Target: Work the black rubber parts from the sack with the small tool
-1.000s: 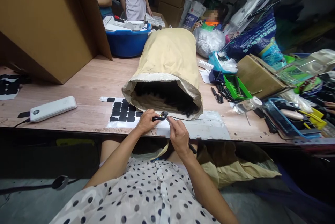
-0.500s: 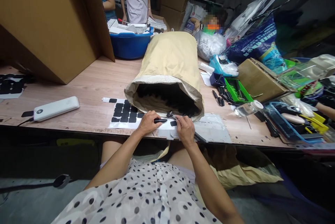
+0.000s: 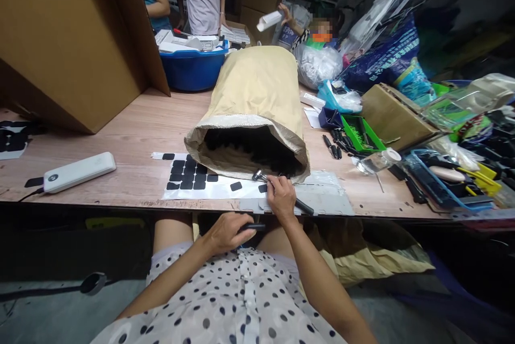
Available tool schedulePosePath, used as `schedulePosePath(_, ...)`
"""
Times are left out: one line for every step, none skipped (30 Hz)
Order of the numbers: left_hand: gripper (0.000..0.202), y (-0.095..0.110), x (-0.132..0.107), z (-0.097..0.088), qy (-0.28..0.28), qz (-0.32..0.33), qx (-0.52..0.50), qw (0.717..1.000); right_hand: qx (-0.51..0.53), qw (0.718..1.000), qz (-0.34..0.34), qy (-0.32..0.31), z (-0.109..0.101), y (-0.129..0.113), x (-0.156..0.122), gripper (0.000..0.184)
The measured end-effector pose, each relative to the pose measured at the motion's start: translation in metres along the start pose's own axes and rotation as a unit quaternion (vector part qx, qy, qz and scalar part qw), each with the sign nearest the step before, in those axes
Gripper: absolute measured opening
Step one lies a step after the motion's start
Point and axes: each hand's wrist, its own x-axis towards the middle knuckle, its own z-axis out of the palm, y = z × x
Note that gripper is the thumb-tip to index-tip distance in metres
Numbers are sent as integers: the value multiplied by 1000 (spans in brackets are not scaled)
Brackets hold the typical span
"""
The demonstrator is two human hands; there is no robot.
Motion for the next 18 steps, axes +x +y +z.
schedulePosePath(27,1,-9,6,-30,-32,-1,999,2,1000,2,-1,0,0,0,23)
schedulePosePath(26,-1,-17,12,-55,-79,4,995,5,1000,4,-3,0,0,0,23)
schedulePosePath(26,-3,-22,16,-74,-137,15,988,7,1000,6,-6,0,0,0,23)
schedulePosePath(25,-7,-26,20,-87,-199,33,976,8,1000,8,-8,1,0,0,23)
schedulePosePath(25,-12,-29,22,-98,-260,54,959,9,1000,10,-9,1,0,0,23)
schedulePosePath(26,-16,-30,23,-109,-315,76,940,10,1000,12,-10,1,0,0,23)
schedulePosePath(27,-20,-30,24,-120,-359,94,921,11,1000,12,-11,1,0,0,23)
schedulePosePath(28,-24,-30,24,-129,-392,106,905,12,1000,14,-12,1,0,0,23)
schedulePosePath(29,-27,-29,24,-136,-416,113,892,13,1000,15,-13,1,0,0,24)
schedulePosePath(29,-29,-29,24,-140,-430,116,884,15,1000,17,-14,1,0,0,24)
schedulePosePath(29,-30,-28,24,-141,-439,115,880,17,1000,18,-14,1,0,0,24)
schedulePosePath(29,-30,-28,24,-139,-444,115,878,19,1000,19,-13,2,0,0,24)
schedulePosePath(29,-29,-28,24,-137,-446,116,877,20,1000,20,-12,2,-1,0,24)
schedulePosePath(29,-28,-28,23,-138,-446,117,876,20,1000,21,-10,2,-1,0,24)
schedulePosePath(30,-25,-28,22,-140,-443,117,878,19,1000,21,-9,2,-1,0,24)
schedulePosePath(30,-21,-28,21,-142,-435,115,882,17,1000,22,-8,2,-2,0,24)
schedulePosePath(29,-17,-28,18,-146,-421,110,889,15,1000,21,-8,2,-2,0,24)
schedulePosePath(28,-11,-26,14,-153,-400,101,898,13,1000,21,-7,1,-2,0,24)
